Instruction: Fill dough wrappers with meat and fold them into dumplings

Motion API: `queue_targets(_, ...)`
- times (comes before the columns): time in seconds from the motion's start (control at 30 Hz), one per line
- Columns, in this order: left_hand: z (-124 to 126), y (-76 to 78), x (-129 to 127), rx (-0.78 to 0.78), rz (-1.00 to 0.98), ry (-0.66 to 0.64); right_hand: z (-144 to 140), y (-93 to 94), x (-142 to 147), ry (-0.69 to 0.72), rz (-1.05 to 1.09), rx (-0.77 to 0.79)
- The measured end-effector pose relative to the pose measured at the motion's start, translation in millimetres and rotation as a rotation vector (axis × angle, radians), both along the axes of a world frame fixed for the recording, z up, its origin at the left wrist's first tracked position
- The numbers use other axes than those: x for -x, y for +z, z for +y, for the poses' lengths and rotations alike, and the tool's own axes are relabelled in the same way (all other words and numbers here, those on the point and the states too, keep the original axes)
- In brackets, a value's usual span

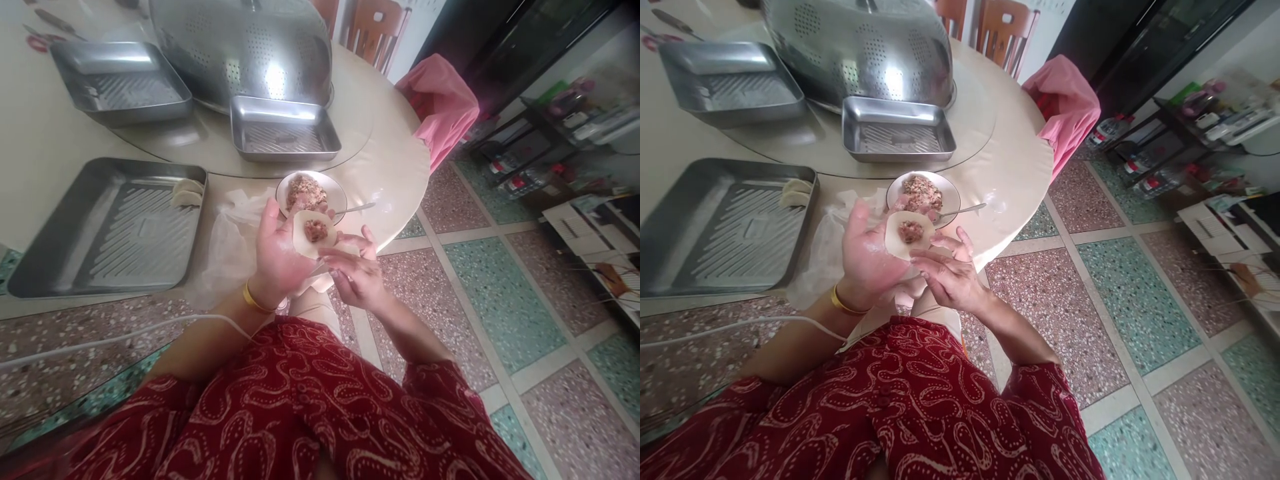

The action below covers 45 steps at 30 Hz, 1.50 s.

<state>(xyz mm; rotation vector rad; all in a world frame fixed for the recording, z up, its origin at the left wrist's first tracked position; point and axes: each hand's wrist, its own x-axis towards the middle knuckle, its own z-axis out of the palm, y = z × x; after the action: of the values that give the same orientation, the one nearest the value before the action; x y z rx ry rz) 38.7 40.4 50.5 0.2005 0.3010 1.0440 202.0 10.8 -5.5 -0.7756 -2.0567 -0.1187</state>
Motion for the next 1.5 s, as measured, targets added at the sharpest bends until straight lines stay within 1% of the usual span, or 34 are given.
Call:
queue_targets(0.2,1.7,0.6,0.3,0.038,0.008,-0.042,11.0,-2.1,-1.3,-0.058,-0.049,-0.056)
queue_targets(0.4,2.3,-1.7,-1.5,0.066,0.004,-0.048,18.6,-0.7,-2.1,-0.089,-0.08,-0.225)
queue_targets(0.53,2.1,2.3,-2.7,0.094,-0.01,-0.045,21.6,0.3,-1.5,-0.111,-0.037,-0.232)
queue_targets(0.63,1.2,9.0,-2.7,0.108,-0.01,-0.044,23.2,-2.2,-3.3,-0.099,-0.074,-0.232)
queue_targets(0.73,0.3,12.8,-2.7,0.087,-0.011,-0.055,24.5,-6.0,-4.7,-0.09,-0.094,-0.234)
queue_targets(0.9,0.7,5.9,-4.7,0.071,0.011,-0.025,24.6,-3.4,-1.5,-0.085,-0.032,-0.262)
queue_targets(1.07,0.6,0.0,-5.8,0.096,-0.011,-0.028,24.4,-1.1,3.1,-0.124,-0.049,-0.285)
queue_targets(1.17,1.0,-1.1,-4.9,0.109,-0.017,-0.031,24.3,-3.2,3.8,-0.1,-0.054,-0.278)
queue_targets(1.27,2.6,-3.8,-3.7,0.108,-0.034,-0.046,23.4,-5.1,2.1,-0.047,-0.068,-0.24)
queue_targets(1.33,3.8,-5.2,-3.4,0.101,-0.041,-0.042,22.0,-6.3,-0.1,-0.038,-0.077,-0.217)
queue_targets(1.5,2.8,-0.4,-5.7,0.108,-0.014,0.042,14.5,-10.2,-0.3,-0.028,-0.088,-0.126)
